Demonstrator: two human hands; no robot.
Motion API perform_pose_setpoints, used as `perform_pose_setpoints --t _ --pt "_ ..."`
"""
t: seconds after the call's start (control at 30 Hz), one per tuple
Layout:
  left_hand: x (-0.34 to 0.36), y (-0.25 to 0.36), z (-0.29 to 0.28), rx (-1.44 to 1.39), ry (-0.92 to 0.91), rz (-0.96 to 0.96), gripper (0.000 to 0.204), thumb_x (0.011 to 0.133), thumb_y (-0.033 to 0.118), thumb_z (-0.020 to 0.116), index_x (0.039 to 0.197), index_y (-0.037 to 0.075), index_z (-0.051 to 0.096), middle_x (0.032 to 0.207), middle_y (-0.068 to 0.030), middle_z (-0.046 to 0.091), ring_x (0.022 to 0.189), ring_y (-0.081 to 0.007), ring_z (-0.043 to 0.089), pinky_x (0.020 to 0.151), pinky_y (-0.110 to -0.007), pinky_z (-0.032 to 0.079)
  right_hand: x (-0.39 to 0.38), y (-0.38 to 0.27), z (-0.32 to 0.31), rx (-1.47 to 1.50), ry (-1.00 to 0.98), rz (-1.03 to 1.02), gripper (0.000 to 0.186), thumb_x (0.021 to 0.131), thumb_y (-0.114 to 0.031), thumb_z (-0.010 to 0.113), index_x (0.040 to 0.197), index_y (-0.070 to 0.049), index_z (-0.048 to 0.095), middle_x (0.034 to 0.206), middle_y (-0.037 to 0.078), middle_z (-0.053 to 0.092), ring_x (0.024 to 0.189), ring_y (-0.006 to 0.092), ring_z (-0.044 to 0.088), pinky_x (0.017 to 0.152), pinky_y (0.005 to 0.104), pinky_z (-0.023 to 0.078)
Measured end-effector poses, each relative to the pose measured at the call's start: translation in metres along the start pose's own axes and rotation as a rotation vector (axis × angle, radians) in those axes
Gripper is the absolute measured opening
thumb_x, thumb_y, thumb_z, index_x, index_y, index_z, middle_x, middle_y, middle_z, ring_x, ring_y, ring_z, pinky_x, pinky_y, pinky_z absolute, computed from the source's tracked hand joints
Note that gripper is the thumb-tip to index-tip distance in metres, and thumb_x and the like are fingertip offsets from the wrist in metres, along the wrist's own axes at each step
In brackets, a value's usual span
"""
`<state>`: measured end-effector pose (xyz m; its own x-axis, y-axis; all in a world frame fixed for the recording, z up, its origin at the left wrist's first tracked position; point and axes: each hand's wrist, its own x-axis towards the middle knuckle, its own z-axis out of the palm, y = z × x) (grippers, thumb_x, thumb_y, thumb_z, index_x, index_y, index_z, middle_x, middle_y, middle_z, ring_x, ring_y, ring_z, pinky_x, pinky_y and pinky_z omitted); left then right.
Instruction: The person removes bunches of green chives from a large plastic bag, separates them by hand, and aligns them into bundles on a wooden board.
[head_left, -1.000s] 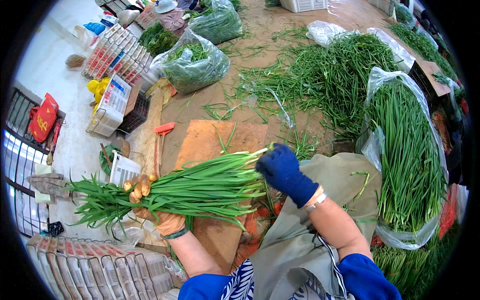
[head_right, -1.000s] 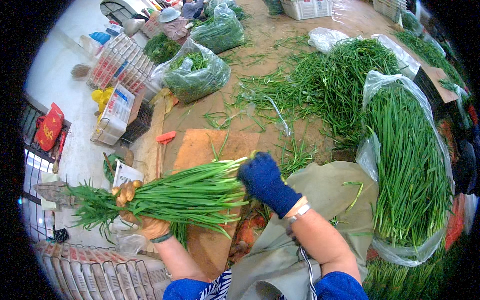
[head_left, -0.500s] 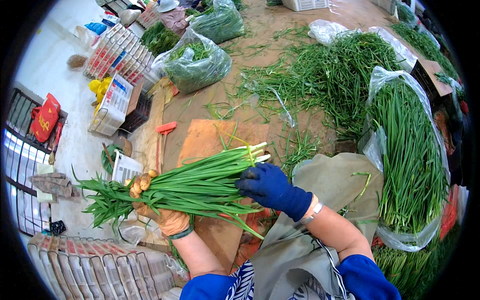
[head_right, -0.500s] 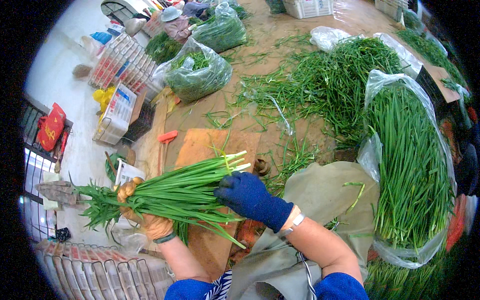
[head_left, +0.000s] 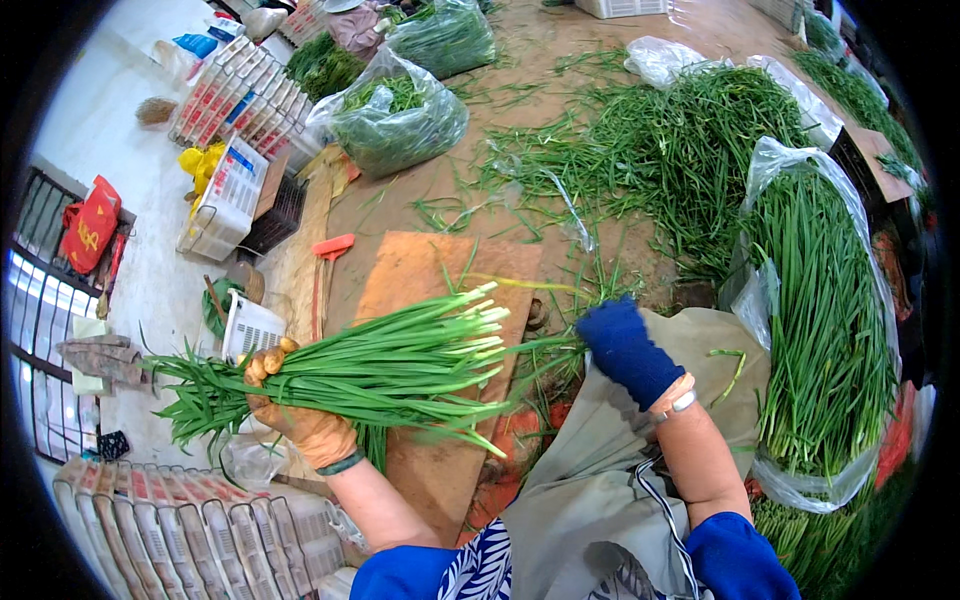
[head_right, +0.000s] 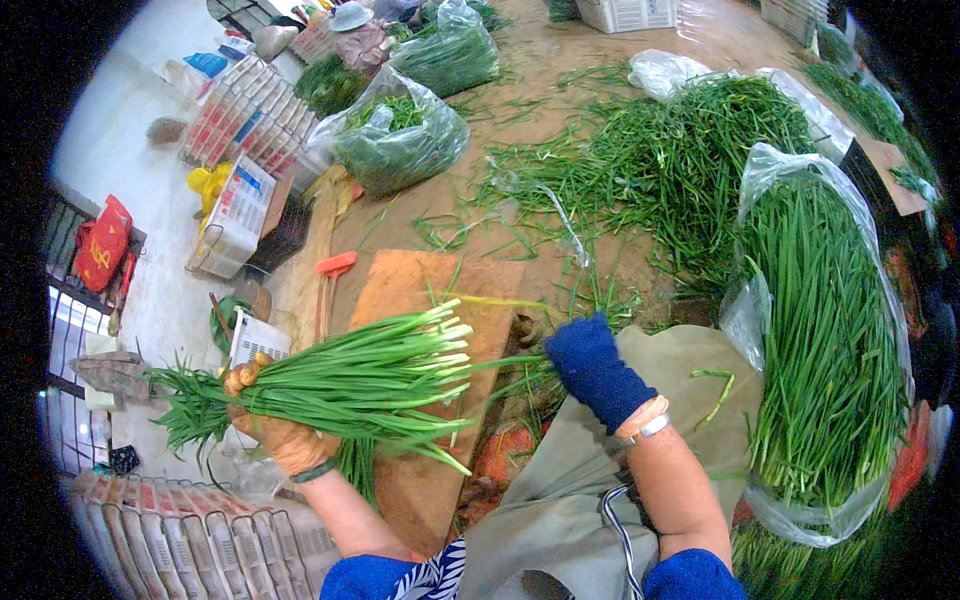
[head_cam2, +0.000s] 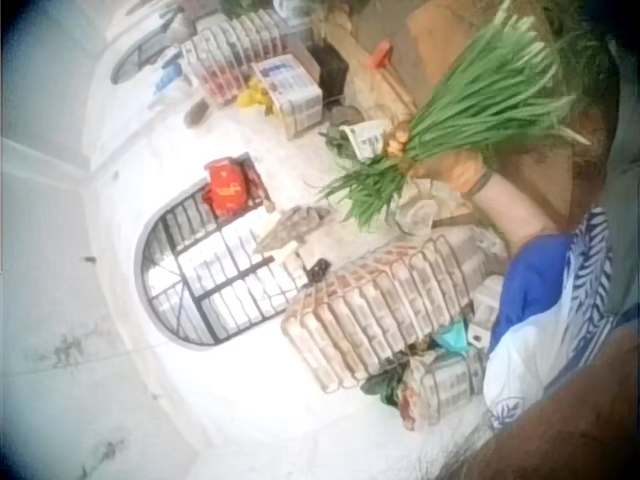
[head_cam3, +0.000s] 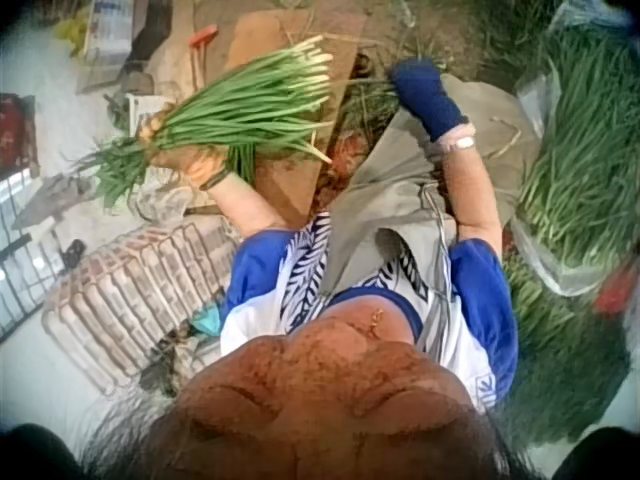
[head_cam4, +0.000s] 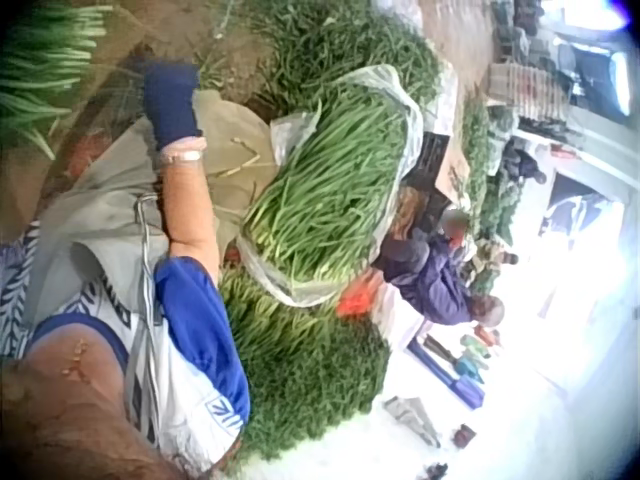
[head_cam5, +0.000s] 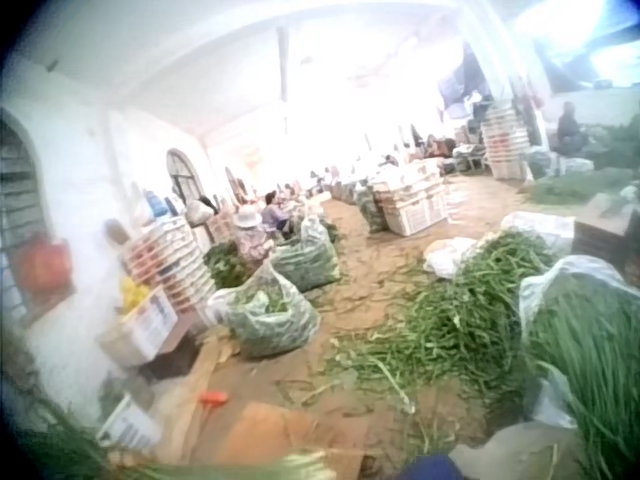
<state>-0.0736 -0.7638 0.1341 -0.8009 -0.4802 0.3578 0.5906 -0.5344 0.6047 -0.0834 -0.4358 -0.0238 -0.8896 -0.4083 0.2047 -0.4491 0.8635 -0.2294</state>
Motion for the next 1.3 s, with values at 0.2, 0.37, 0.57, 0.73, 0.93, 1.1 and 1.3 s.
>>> perform_pose_setpoints --t 0.2,0.37,0.57,0.73,0.93,1.1,1.3 --pt "0.003 0.002 -0.005 0.094 0.014 0.037 0.013 0.084 0.015 0.051 0.073 0.009 0.046 0.069 -0.0006 0.051 0.071 -0.0125 0.051 0.085 -0.031 0.041 0.021 -0.045 -0.035 0.171 0.207 -0.107 0.033 0.068 -0.019 0.063 0.100 -0.013 0.058 0.097 0.008 0.056 0.083 0.0281 0.053 0.072 0.0399 0.041" --pt "-0.004 -0.009 0.011 0.022 0.020 -0.018 0.013 0.084 0.014 0.051 0.074 0.008 0.048 0.068 -0.0017 0.052 0.070 -0.0134 0.052 0.086 -0.033 0.041 0.040 -0.091 -0.037 0.539 0.346 -0.353 0.032 0.070 -0.025 0.066 0.098 -0.013 0.059 0.096 0.007 0.058 0.079 0.0284 0.054 0.071 0.0388 0.043" --pt "0.036 0.021 -0.031 0.154 0.030 0.026 0.018 0.086 0.019 0.051 0.074 0.006 0.053 0.069 -0.0030 0.056 0.068 -0.0160 0.055 0.077 -0.031 0.047 0.020 -0.022 -0.023 0.881 -0.219 -0.155 0.026 0.070 -0.024 0.066 0.092 -0.009 0.063 0.086 0.011 0.061 0.075 0.0294 0.058 0.066 0.0368 0.046" --pt "0.038 0.033 -0.033 0.124 0.041 0.082 0.017 0.087 0.018 0.049 0.075 0.006 0.054 0.071 -0.0030 0.057 0.069 -0.0152 0.056 0.077 -0.030 0.047 0.002 -0.017 -0.004 0.554 -0.017 0.098 0.029 0.074 -0.016 0.066 0.100 -0.007 0.060 0.086 0.007 0.062 0.076 0.0192 0.058 0.069 0.0296 0.046" --pt "0.017 0.000 -0.002 -0.067 0.051 -0.056 0.018 0.088 0.016 0.047 0.074 0.006 0.052 0.071 -0.0018 0.056 0.067 -0.0121 0.055 0.078 -0.029 0.047 0.037 -0.097 -0.020 1.909 -0.106 0.337 0.022 0.079 -0.012 0.060 0.096 0.001 0.058 0.078 0.003 0.059 0.075 0.0109 0.055 0.069 0.0243 0.045" --pt "0.009 0.002 -0.008 0.164 -0.033 0.021 0.021 0.087 0.023 0.046 0.074 0.008 0.051 0.069 0.0002 0.052 0.073 -0.0113 0.053 0.085 -0.029 0.044 0.016 -0.060 0.002 1.836 0.038 0.019 0.015 0.080 -0.012 0.053 0.085 0.001 0.059 0.067 0.003 0.057 0.059 0.0092 0.052 0.057 0.0237 0.043" --pt "0.010 0.001 0.007 0.223 0.248 0.084 0.013 0.085 0.012 0.047 0.074 0.007 0.048 0.067 -0.0025 0.050 0.063 -0.0140 0.051 0.082 -0.033 0.046 0.006 -0.031 0.005 1.402 0.270 0.344 0.022 0.078 -0.014 0.061 0.095 0.001 0.058 0.078 0.006 0.060 0.070 0.0134 0.057 0.062 0.0242 0.046"
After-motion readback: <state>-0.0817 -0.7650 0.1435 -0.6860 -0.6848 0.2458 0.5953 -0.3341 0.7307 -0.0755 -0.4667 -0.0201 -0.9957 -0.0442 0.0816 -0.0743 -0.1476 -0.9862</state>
